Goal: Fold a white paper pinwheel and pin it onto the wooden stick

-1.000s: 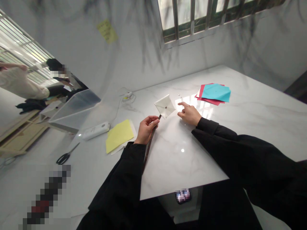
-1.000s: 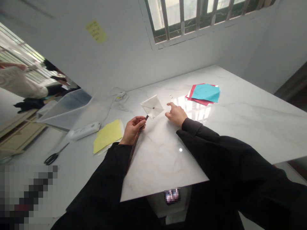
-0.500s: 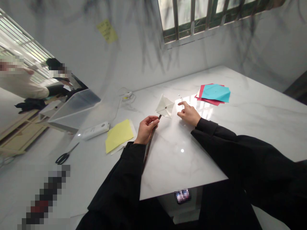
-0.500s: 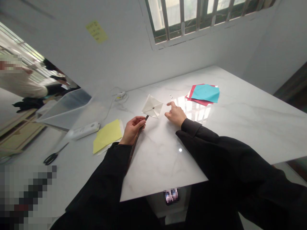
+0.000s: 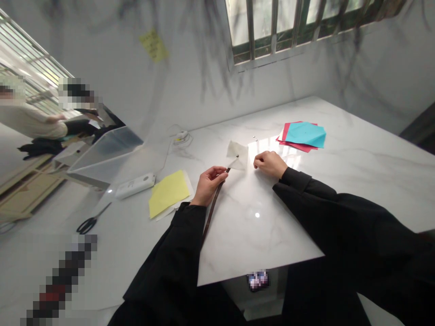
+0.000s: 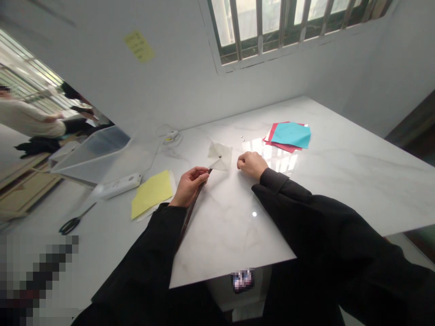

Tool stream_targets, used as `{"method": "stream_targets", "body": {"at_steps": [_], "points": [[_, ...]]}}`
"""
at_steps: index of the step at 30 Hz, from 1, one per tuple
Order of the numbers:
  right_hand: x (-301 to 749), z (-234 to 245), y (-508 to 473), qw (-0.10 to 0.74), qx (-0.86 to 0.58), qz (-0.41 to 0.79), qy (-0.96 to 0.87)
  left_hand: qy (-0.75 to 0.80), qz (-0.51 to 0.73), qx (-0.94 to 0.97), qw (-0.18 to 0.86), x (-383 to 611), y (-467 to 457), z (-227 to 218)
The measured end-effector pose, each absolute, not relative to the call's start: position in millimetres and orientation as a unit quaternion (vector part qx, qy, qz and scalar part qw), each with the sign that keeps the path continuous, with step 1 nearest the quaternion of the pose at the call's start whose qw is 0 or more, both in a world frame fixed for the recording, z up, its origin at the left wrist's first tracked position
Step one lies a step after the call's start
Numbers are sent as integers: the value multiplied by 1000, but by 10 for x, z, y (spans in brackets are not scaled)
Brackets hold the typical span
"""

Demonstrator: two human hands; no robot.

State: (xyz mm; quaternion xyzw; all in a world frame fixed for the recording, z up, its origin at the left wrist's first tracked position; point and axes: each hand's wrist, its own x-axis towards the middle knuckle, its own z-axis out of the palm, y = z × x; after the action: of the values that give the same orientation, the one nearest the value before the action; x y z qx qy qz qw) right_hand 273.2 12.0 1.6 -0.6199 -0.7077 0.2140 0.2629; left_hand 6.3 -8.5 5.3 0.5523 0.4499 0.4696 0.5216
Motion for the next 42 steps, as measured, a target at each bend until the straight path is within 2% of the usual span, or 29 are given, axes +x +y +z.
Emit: {"method": "stream_targets", "body": {"at_steps": [8, 10, 14, 16, 21, 25, 27, 30, 32, 37, 42], "points": [[2710, 6, 104, 307, -647, 189, -672, 453, 480, 544, 518, 75, -82, 45], [2696, 32, 88, 317, -635, 213, -672, 454, 485, 541, 516, 84, -90, 58], [2643, 85, 48, 253, -531, 319, -743, 467, 499, 520, 512, 99, -103, 88], [2619, 90, 33, 248, -522, 326, -748, 469, 504, 512, 514, 103, -103, 94], [2629, 50, 50, 303, -597, 264, -694, 469, 500, 517, 512, 100, -86, 71], [2664, 45, 70, 344, -634, 272, -637, 470, 500, 521, 508, 95, -72, 38], [2662, 61, 61, 323, -601, 311, -662, 469, 499, 524, 507, 93, -69, 30], [2627, 74, 38, 210, -472, 442, -733, 468, 500, 524, 506, 91, -70, 33], [2598, 63, 33, 184, -430, 475, -745, 468, 501, 525, 505, 90, -69, 41], [2612, 10, 82, 296, -568, 352, -683, 467, 503, 523, 506, 91, -60, 44], [2685, 30, 100, 349, -651, 318, -595, 465, 500, 529, 505, 83, -59, 27]]}}
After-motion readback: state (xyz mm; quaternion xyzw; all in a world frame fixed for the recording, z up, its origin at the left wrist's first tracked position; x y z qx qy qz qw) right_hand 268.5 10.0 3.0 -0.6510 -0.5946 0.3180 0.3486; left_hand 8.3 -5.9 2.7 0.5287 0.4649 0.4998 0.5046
